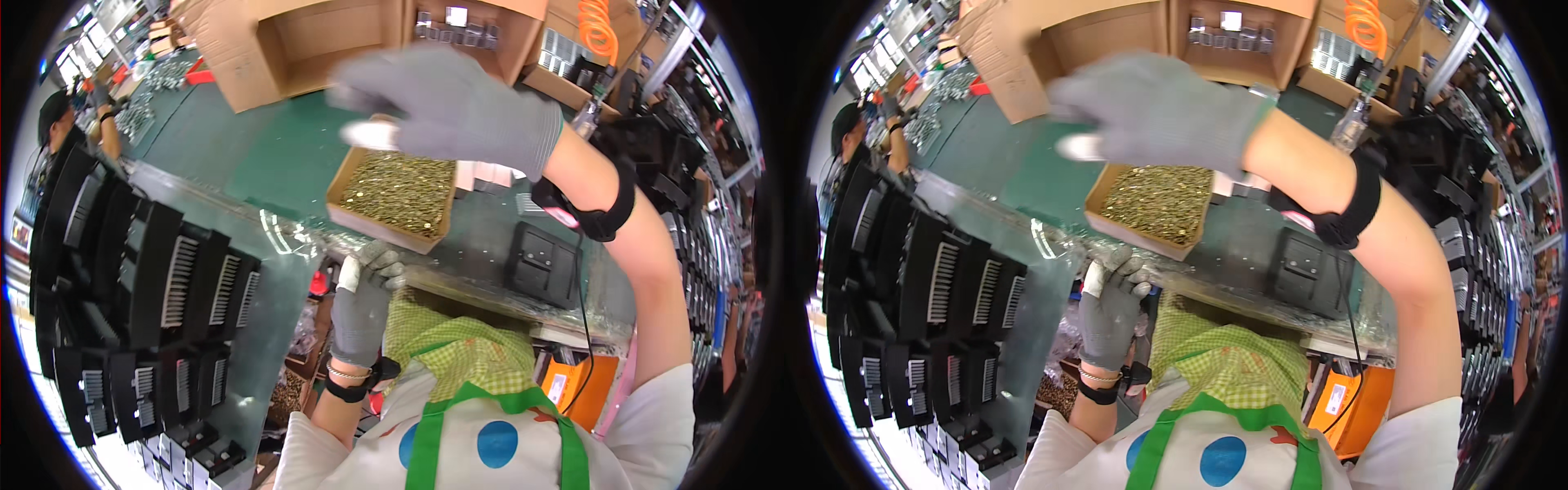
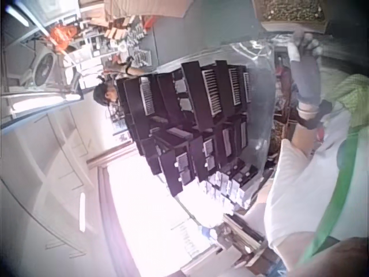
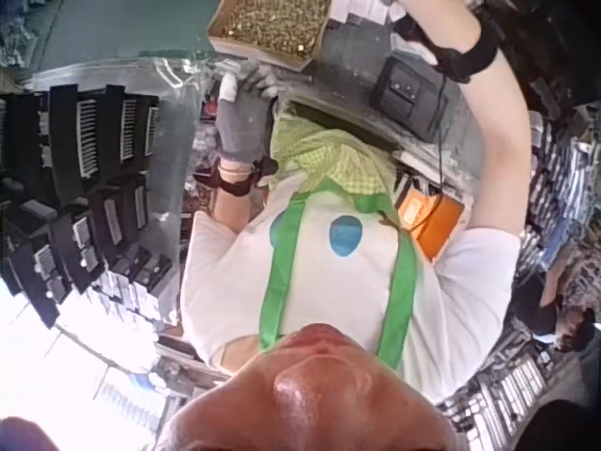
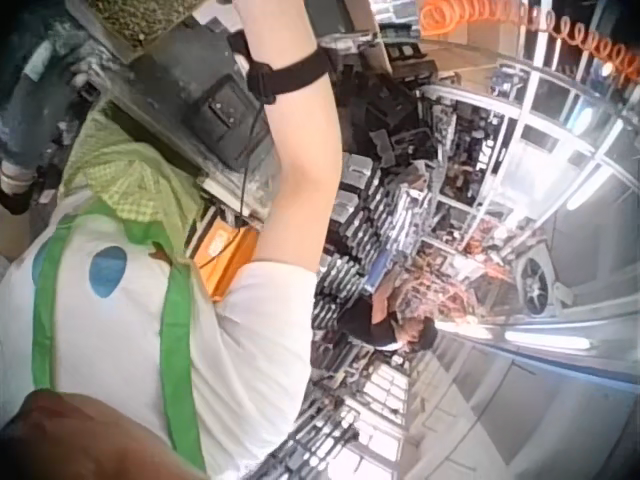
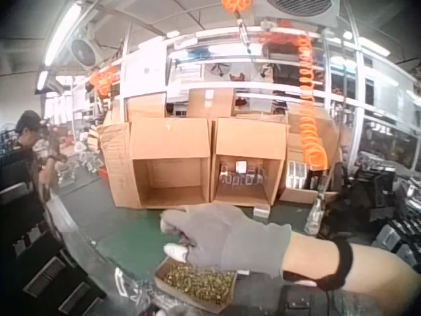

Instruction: Assemble metal heatsinks and internal components into electronic housings using an air screwdriver.

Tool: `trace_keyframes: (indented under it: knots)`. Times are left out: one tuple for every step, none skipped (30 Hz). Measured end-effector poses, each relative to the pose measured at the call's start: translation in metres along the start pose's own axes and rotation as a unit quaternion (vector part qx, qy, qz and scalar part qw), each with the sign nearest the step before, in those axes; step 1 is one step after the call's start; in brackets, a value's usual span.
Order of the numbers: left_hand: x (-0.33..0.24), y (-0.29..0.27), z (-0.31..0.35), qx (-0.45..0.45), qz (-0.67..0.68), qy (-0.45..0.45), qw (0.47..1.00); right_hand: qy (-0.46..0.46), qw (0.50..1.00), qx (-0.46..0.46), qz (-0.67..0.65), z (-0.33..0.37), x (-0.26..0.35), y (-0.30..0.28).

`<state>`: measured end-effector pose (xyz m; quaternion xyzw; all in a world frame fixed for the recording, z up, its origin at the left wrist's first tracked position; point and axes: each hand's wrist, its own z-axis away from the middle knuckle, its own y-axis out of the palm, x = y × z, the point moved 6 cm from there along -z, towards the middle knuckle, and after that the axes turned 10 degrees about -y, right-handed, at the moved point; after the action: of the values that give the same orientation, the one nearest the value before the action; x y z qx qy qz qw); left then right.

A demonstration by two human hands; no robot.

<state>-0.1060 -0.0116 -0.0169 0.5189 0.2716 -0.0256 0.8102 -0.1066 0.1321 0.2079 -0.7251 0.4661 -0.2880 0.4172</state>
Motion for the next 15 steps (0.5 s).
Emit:
trace_keyframes:
  knots:
    - [0.005,0.002,-0.004,-0.004,-0.009,-0.009,1.000,0.112,0.989,0.097,0.003,0.036,-0.023,0.013]
    - [0.010,0.005,-0.008,0.003,-0.008,-0.012,1.000,0.213,0.956,0.203,-0.010,0.078,-0.042,0.025]
    - [0.015,0.010,-0.012,0.026,-0.026,-0.025,0.999,0.250,0.941,0.227,0.000,0.112,-0.050,0.031]
    - [0.019,0.016,-0.017,0.050,-0.045,-0.037,0.997,0.304,0.915,0.266,0.015,0.146,-0.060,0.039]
    - [0.024,0.021,-0.021,0.062,-0.066,-0.057,0.994,0.290,0.926,0.243,0.010,0.167,-0.061,0.045]
    - [0.028,0.026,-0.024,0.074,-0.065,-0.059,0.993,0.338,0.906,0.253,0.032,0.194,-0.065,0.051]
    - [0.031,0.030,-0.027,0.078,-0.100,-0.064,0.990,0.385,0.883,0.261,0.055,0.217,-0.070,0.057]
    - [0.034,0.034,-0.029,0.085,-0.134,-0.070,0.985,0.390,0.882,0.259,0.054,0.230,-0.072,0.064]
    - [0.038,0.038,-0.033,0.086,-0.157,-0.081,0.981,0.397,0.880,0.245,0.095,0.239,-0.074,0.067]
    - [0.041,0.042,-0.036,0.089,-0.160,-0.083,0.980,0.402,0.874,0.237,0.138,0.246,-0.076,0.068]
    - [0.046,0.045,-0.039,0.094,-0.170,-0.099,0.976,0.408,0.876,0.225,0.127,0.249,-0.079,0.072]
    - [0.051,0.048,-0.041,0.095,-0.178,-0.119,0.972,0.405,0.882,0.204,0.126,0.249,-0.081,0.073]
    - [0.055,0.052,-0.042,0.113,-0.172,-0.128,0.970,0.395,0.889,0.197,0.122,0.247,-0.083,0.075]
    - [0.057,0.054,-0.043,0.115,-0.179,-0.126,0.969,0.401,0.883,0.211,0.118,0.247,-0.086,0.076]
    - [0.060,0.054,-0.045,0.110,-0.189,-0.136,0.966,0.387,0.895,0.188,0.118,0.243,-0.087,0.072]
